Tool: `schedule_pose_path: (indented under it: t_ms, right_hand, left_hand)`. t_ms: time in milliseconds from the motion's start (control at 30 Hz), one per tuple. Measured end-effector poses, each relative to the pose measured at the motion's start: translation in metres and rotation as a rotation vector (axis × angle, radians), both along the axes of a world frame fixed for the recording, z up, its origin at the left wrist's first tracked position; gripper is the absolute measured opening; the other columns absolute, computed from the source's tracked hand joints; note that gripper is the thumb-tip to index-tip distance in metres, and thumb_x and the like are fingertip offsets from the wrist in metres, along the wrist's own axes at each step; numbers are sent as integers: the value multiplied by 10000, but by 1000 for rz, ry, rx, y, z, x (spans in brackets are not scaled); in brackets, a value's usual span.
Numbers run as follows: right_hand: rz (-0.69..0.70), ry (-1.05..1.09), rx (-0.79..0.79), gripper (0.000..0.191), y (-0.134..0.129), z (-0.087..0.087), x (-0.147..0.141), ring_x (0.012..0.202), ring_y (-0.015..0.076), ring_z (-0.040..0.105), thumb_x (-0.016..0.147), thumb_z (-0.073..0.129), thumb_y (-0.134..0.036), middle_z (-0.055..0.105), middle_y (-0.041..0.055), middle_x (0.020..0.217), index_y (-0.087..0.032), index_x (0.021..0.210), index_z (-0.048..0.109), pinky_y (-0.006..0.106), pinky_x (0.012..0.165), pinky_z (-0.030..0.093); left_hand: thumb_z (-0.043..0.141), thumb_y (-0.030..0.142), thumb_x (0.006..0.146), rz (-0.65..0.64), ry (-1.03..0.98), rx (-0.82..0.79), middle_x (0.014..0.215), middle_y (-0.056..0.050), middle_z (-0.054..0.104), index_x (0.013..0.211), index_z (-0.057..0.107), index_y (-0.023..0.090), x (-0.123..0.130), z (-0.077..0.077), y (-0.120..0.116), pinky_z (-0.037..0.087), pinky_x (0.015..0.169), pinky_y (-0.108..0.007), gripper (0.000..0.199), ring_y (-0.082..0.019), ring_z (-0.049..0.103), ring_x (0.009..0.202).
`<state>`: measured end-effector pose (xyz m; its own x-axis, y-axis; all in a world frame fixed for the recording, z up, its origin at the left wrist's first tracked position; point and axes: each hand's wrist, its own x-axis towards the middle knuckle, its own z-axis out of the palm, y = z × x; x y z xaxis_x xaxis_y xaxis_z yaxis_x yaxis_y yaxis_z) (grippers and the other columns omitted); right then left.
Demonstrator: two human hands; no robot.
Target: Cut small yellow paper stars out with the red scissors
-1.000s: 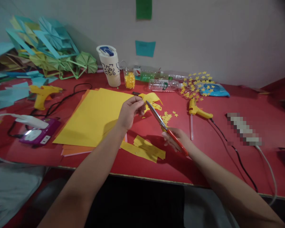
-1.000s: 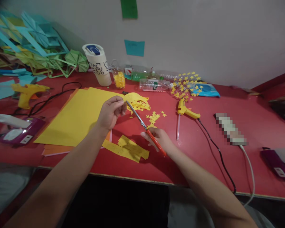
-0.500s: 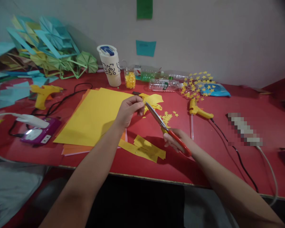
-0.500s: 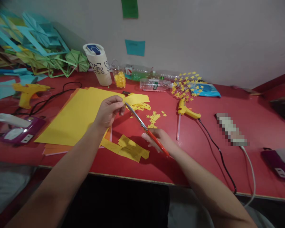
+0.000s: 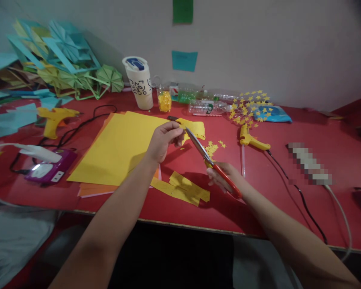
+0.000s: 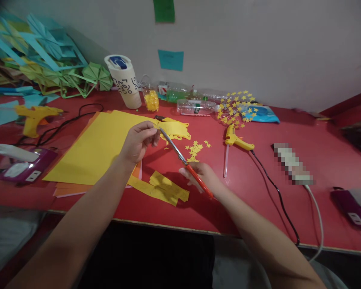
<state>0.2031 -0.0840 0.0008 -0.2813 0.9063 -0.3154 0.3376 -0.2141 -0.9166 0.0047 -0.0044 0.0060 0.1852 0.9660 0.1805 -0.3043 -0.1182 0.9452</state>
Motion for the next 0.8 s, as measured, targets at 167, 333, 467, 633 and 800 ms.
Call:
schedule_pose_path:
  t_ms: [167,333,467,633,800]
  right_hand:
    - [7,-17,-12,474,0,0,0,276,52,351,656,647,-635,339,-120,337,-217,587,435,296,548,529]
    - [43,-32,-21,497,0,0,1,299,68,386,639,641,-662,353,-111,323,-225,585,413,323,593,538]
    - [67,-27,-4,480,0,-1,2,296,60,373,665,628,-650,334,-120,328,-222,602,422,334,640,546]
    - [73,-30,-4,480,0,1,2,313,66,395,671,625,-648,338,-112,342,-218,601,425,308,596,538]
    - [47,-24,-15,483,-1,3,0,306,64,393,670,631,-646,347,-107,343,-209,588,441,271,505,505]
  left_hand:
    - [589,217,709,-3,-22,27,541,41,573,625,527,167,-1,-3,2,396,431,-170,116,-35,497,440]
    - [582,203,709,-10,-41,30,527,45,569,617,524,165,0,-2,1,394,426,-169,115,-35,495,430]
    - [568,188,707,-13,-42,44,496,48,542,596,522,164,1,-1,0,390,424,-168,122,-40,495,435]
    - [562,184,702,-13,-30,43,487,49,529,590,527,163,0,-1,0,390,424,-171,119,-41,492,433]
    - [562,192,699,-3,-16,48,493,47,531,592,531,167,0,-1,0,392,430,-180,114,-43,489,436]
